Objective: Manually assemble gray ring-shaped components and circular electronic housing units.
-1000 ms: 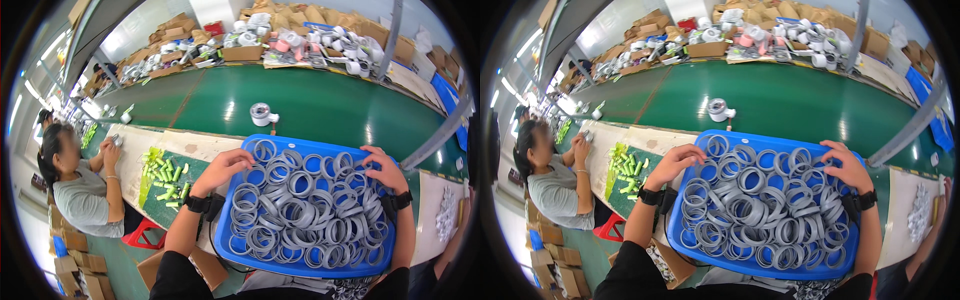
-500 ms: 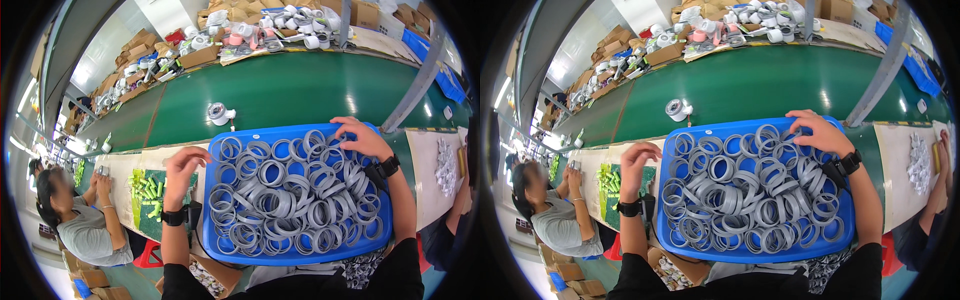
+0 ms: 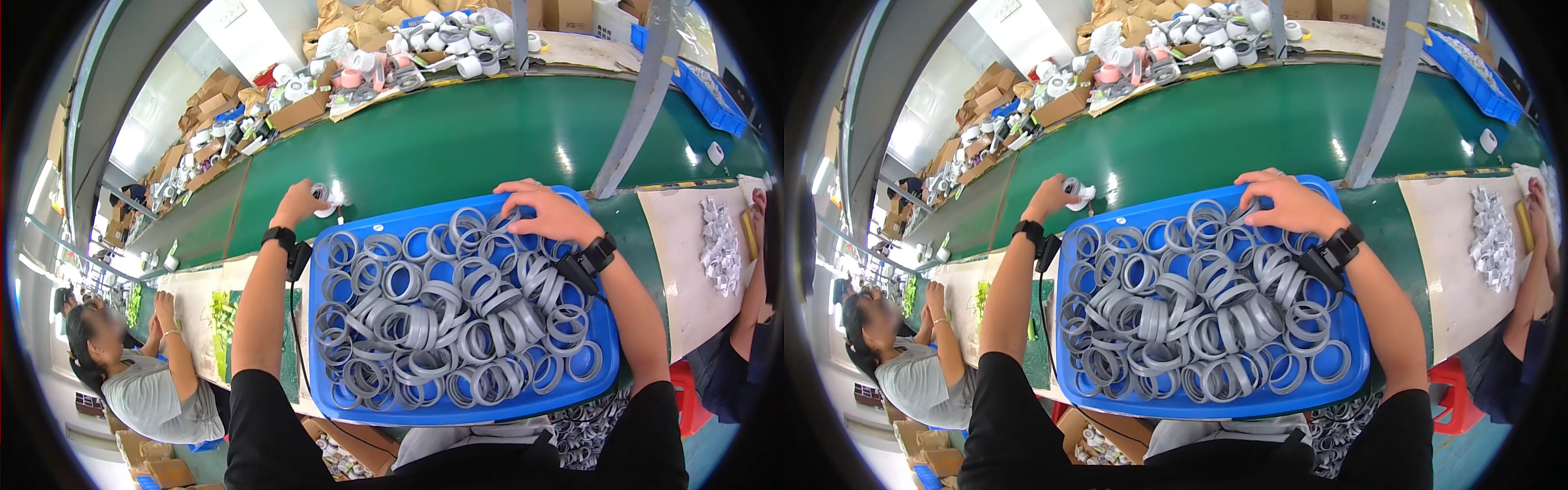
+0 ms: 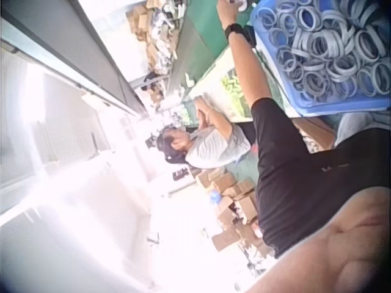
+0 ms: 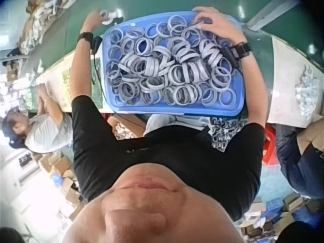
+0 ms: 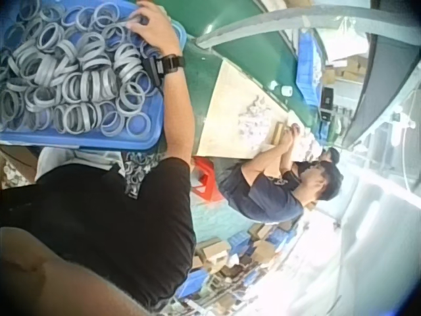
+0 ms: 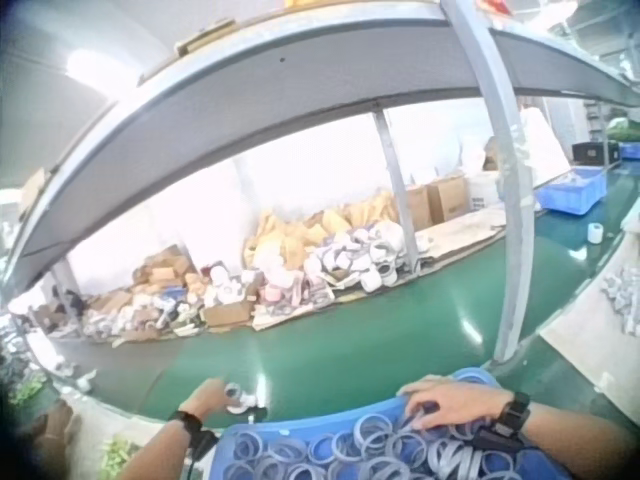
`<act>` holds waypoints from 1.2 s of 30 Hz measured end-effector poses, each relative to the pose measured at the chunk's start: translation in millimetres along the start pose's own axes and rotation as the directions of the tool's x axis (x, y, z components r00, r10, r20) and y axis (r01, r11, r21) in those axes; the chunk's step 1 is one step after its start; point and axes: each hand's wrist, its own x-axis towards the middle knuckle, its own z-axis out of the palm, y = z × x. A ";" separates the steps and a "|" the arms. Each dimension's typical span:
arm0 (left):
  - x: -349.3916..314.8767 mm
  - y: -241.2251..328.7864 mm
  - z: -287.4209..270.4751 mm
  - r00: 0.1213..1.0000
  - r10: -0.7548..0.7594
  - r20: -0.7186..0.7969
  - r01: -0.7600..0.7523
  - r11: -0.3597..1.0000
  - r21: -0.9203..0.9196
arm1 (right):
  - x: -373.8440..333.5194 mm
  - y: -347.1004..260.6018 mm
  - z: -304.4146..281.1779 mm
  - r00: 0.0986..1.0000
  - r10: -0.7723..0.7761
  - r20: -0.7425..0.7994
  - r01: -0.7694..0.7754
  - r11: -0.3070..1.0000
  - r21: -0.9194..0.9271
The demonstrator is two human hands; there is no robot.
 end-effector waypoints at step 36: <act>-112.7 55.6 9.5 0.915 0.320 -0.248 -0.390 0.858 -0.333 | -2.0 9.3 -3.3 1.000 -0.010 -0.006 0.010 0.999 -0.048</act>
